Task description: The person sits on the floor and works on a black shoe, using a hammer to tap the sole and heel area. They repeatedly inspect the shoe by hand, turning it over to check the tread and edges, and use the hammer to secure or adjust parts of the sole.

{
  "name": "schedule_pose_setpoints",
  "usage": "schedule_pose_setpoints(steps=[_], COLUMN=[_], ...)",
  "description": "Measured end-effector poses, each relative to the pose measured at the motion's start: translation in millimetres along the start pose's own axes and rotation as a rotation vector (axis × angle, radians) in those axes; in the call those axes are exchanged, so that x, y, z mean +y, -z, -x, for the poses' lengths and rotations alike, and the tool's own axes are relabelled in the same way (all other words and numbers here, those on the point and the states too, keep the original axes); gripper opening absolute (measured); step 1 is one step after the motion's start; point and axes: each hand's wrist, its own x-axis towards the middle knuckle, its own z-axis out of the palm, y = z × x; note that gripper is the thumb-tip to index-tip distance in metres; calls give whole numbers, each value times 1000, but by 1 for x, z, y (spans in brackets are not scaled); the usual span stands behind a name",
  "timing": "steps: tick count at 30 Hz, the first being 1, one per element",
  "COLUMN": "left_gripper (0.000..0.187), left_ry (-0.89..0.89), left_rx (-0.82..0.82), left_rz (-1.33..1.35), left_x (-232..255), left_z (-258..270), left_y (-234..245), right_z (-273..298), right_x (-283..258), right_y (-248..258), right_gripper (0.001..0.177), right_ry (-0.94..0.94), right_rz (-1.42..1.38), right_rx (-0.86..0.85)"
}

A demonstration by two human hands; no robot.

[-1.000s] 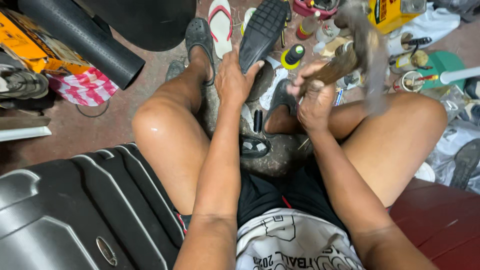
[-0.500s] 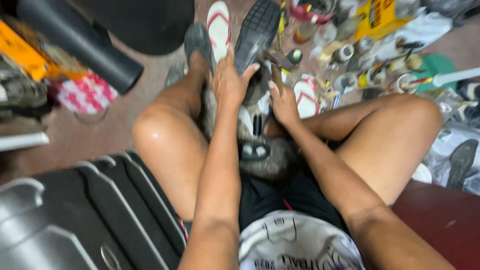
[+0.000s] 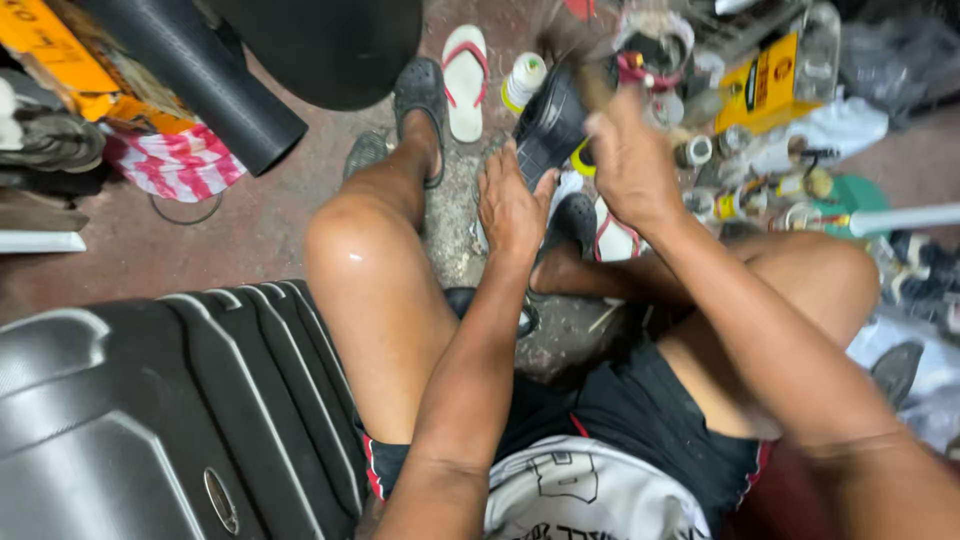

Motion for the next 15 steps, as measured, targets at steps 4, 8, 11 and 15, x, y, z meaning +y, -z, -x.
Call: schedule_pose_setpoints(steps=[4, 8, 11, 15], left_gripper=[75, 76, 78, 87], left_ry=[-27, 111, 81, -70], left_rx=[27, -24, -40, -52], left_rz=[-24, -1, 39, 90], left_x=[-2, -12, -7, -9], left_z=[-2, -5, -12, 5], left_y=[-8, -11, 4, 2], right_z=[-26, 11, 20, 47], right_x=[3, 12, 34, 77], right_y=[11, -10, -42, -50], right_gripper=[40, 35, 37, 43], right_ry=[-200, -49, 42, -217], right_rz=[316, -63, -93, -263], right_rx=[-441, -40, 60, 52])
